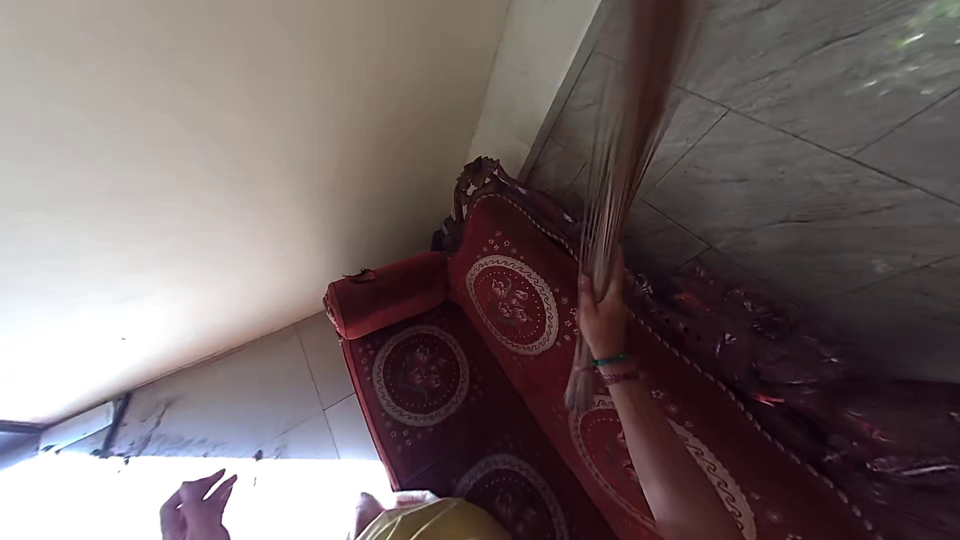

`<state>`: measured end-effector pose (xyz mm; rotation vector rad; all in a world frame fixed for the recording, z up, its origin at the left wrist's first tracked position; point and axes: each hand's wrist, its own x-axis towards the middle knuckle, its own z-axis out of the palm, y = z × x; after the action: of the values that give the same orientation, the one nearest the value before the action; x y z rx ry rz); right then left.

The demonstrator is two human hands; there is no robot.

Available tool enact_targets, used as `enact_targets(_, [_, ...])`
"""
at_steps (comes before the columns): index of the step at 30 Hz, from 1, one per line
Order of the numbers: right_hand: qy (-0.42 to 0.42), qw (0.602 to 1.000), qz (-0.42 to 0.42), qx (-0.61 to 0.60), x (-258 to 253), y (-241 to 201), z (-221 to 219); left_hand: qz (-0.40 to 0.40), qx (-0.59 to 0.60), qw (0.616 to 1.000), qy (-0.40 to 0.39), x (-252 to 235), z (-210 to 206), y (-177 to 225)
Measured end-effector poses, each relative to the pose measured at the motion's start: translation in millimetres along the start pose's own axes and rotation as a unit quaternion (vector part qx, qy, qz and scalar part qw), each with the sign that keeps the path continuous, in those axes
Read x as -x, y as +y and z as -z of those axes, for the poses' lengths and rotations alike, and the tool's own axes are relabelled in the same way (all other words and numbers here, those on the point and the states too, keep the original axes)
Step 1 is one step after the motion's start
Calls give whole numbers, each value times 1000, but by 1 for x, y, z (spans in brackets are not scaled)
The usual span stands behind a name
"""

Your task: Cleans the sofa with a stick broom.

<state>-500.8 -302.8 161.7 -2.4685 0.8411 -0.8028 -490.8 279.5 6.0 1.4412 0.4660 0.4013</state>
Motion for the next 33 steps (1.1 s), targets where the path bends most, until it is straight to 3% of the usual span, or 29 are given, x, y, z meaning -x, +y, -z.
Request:
enact_targets(1, [-77, 995, -61, 23, 12, 27, -22, 11, 7, 1000, -5, -3, -5, 3])
enact_targets(3, [-273, 948, -150, 66, 50, 80, -57, 19, 10, 1000, -21, -6, -14, 9])
enact_targets(4, [-339, 923, -166, 66, 70, 83, -63, 18, 9, 999, -36, -9, -17, 12])
enact_targets(6, [-390, 908, -155, -5, 97, 52, -53, 20, 9, 998, -64, -14, -28, 8])
enact_targets(9, [-421, 861, -184, -217, 134, 8, -43, 54, -13, 996, -73, -20, -33, 2])
enact_targets(10, [-404, 856, -187, -264, 132, -6, -40, 60, -13, 995, -78, -25, -40, 3])
enact_targets(12, [-316, 893, -175, -270, 116, -33, -25, 52, -13, 993, -106, -36, -54, 9])
enact_targets(14, [-168, 932, -123, -296, 94, -56, -11, 21, -6, 988, -151, -51, -70, 15])
enact_targets(17, [26, 936, -46, -347, 56, -75, 2, 8, 3, 972, -237, -72, -108, 25])
enact_targets(19, [88, 909, -20, -406, 29, -81, 8, 22, 8, 960, -279, -91, -140, 28])
enact_targets(24, [262, 783, -42, -562, -15, -99, -13, 8, 14, 923, -385, -154, -235, 50])
enact_targets(28, [335, 714, -124, -602, -20, -136, -61, -36, 54, 846, -529, -179, -332, 98])
enact_targets(30, [352, 697, -153, -606, -5, -147, -80, -5, 85, 805, -588, -176, -370, 119])
enact_targets(33, [379, 723, -158, -556, 36, -152, -90, 24, 113, 745, -657, -168, -409, 131])
